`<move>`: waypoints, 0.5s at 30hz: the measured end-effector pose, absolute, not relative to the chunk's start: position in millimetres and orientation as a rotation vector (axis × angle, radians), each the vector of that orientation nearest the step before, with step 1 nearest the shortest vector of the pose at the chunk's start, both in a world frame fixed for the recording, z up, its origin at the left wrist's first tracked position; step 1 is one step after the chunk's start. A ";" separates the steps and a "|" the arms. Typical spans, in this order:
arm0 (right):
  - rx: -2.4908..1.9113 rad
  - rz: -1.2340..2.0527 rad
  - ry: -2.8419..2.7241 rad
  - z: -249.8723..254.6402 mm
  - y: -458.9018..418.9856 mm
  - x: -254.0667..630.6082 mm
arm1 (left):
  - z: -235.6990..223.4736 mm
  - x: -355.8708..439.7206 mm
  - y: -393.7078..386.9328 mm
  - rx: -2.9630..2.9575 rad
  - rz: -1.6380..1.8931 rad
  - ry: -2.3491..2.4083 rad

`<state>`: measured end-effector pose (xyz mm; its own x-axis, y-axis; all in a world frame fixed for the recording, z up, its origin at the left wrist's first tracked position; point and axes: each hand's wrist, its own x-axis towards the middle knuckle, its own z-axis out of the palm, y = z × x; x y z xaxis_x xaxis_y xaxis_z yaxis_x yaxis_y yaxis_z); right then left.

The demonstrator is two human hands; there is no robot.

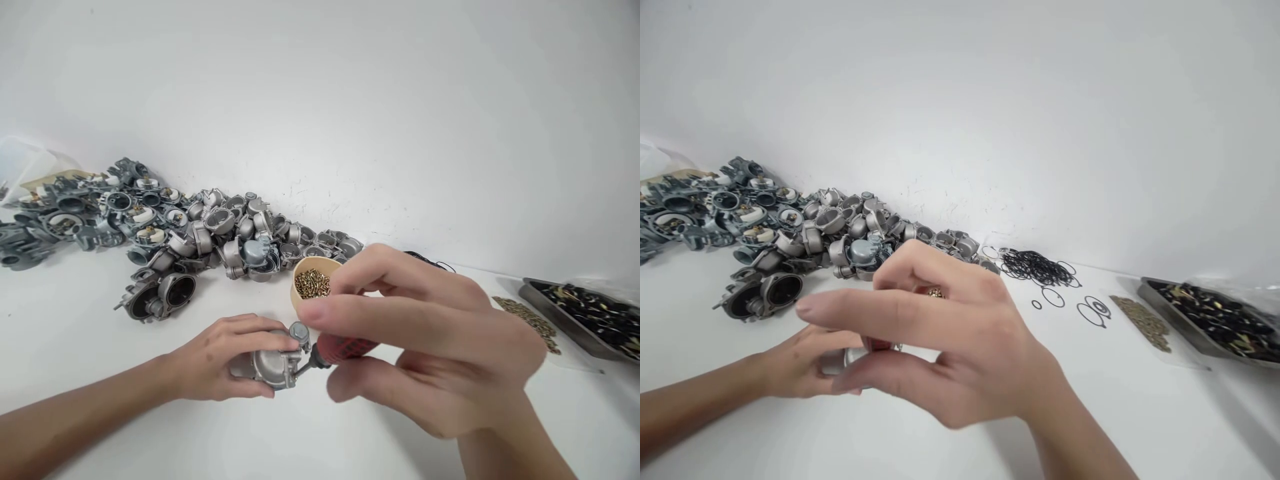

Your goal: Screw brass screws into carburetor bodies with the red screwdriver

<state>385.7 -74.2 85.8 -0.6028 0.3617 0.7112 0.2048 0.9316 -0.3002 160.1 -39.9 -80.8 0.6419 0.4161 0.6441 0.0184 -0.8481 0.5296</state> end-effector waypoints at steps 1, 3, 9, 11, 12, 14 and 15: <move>-0.455 0.273 -2.230 85.9 -75.5 385.0 | -81.4 160.1 -39.6 2.378 1.099 0.336; -0.537 0.382 -2.227 85.9 -77.6 383.9 | -83.0 159.9 -39.0 2.379 1.117 0.314; -0.268 0.268 -2.182 86.5 -65.1 383.8 | -85.2 160.0 -38.4 2.371 1.140 0.298; -0.293 0.301 -2.200 88.0 -63.7 385.4 | -84.3 160.2 -38.6 2.365 1.128 0.296; -0.330 0.345 -2.222 88.9 -64.3 386.3 | -83.9 160.2 -38.7 2.366 1.117 0.304; -0.388 0.426 -2.289 90.2 -66.0 387.7 | -83.2 160.2 -38.8 2.369 1.106 0.316; -0.395 0.429 -2.305 90.4 -66.5 388.1 | -83.0 160.1 -38.8 2.371 1.117 0.313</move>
<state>388.1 -66.5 90.4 -0.6746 0.4022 0.6190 0.1529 0.8965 -0.4159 160.1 -38.8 -83.0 0.6379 0.4032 0.6562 -0.0039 -0.8503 0.5263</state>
